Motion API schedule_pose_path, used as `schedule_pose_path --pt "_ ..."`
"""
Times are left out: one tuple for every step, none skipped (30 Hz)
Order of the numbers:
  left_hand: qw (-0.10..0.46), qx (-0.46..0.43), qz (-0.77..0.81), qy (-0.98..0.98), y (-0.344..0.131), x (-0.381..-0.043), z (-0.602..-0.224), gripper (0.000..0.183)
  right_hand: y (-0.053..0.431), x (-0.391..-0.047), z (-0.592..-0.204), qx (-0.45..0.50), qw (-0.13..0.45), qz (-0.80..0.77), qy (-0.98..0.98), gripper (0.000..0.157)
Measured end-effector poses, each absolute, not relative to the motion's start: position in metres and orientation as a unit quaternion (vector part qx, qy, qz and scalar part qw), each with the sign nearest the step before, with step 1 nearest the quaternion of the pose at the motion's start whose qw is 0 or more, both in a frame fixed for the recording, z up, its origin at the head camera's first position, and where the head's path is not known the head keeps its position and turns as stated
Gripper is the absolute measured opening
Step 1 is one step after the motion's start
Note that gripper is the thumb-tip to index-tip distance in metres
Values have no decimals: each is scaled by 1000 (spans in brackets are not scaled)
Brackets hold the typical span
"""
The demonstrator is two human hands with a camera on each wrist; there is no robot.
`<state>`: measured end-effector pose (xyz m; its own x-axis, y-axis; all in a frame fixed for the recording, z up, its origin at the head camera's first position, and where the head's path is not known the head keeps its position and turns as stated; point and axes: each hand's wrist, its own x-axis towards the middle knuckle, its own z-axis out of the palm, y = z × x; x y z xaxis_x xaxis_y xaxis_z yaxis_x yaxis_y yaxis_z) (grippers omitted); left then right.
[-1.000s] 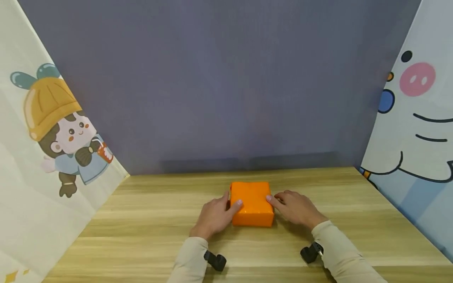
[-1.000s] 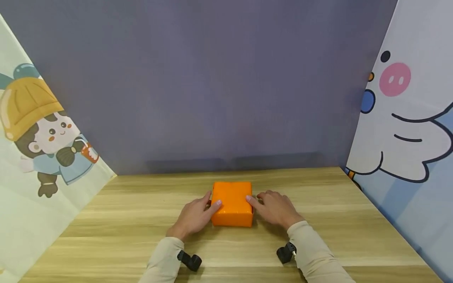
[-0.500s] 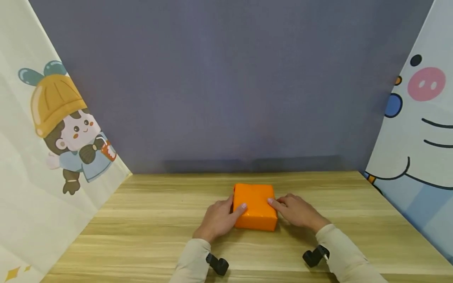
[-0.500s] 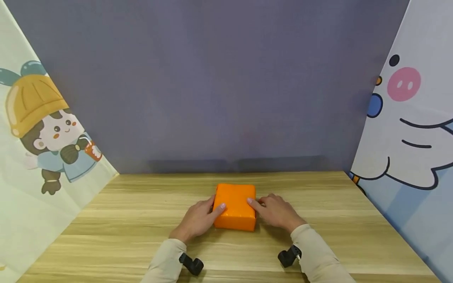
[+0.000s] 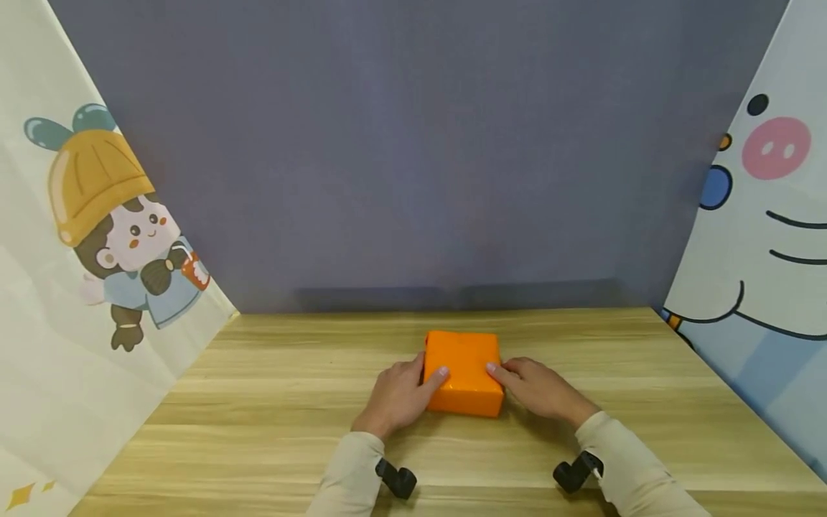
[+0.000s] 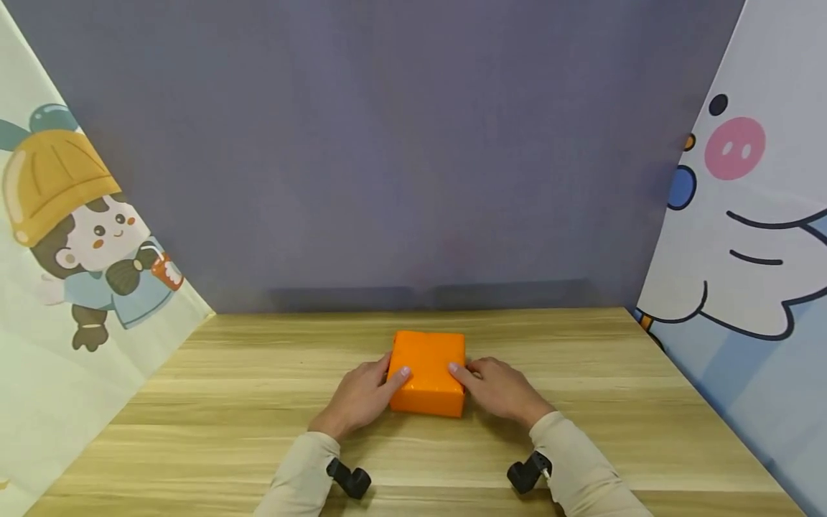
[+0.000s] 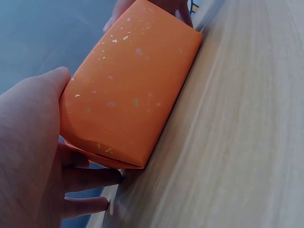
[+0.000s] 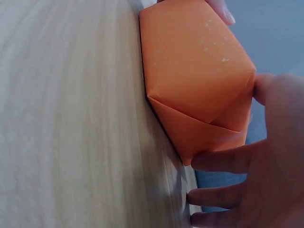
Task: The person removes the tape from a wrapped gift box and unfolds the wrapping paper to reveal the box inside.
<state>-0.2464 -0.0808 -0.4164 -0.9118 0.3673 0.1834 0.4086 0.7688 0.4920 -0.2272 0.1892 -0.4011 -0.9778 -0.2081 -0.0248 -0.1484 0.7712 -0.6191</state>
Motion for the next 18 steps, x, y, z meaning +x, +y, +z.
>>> schedule_pose_path --pt "38 -206 -270 -940 -81 -247 -417 84 189 -227 -402 -92 46 -323 941 75" --pt "38 -206 -270 -940 -80 -247 -417 84 189 -228 -402 -89 47 -324 941 76" --pt "36 -205 -271 -940 -80 -247 -417 84 189 -228 -402 -89 46 -324 941 77" --pt "35 -203 -270 -941 -80 -247 -417 85 189 -228 -402 -92 45 -323 941 77" --pt "34 -202 -270 -941 -80 -247 -418 85 190 -229 -403 -93 45 -323 941 78" --pt "33 -200 -270 -941 -80 -247 -418 86 190 -229 -403 -91 45 -325 940 78" --pt "31 -199 -272 -941 -80 -247 -419 86 190 -229 -403 -91 44 -326 940 78" --pt "30 -199 -274 -940 -80 -248 -419 86 191 -229 -403 -92 43 -327 940 78" --pt "29 -199 -277 -940 -79 -248 -419 86 191 -229 -404 -92 42 -327 940 77" --pt "28 -199 -280 -939 -79 -248 -418 85 191 -229 -404 -94 41 -328 939 76" --pt "27 -200 -284 -938 -79 -247 -418 84 192 -229 -404 -93 41 -331 938 75" --pt "25 -199 -289 -936 -79 -247 -417 84 192 -229 -403 -96 42 -335 936 73" --pt "23 -199 -295 -934 -78 -247 -417 84 193 -229 -403 -97 44 -340 934 71" --pt "21 -199 -299 -933 -77 -247 -416 83 193 -229 -403 -98 46 -343 933 69" --pt "18 -198 -304 -932 -76 -247 -416 83 194 -229 -403 -100 48 -346 932 67" --pt "17 -197 -307 -931 -75 -246 -416 83 195 -229 -403 -101 50 -350 930 65" --pt "13 -195 -311 -930 -75 -246 -416 83 195 -229 -403 -100 52 -353 929 64" --pt "11 -195 -314 -929 -74 -246 -416 82 196 -229 -404 -99 53 -354 929 62"
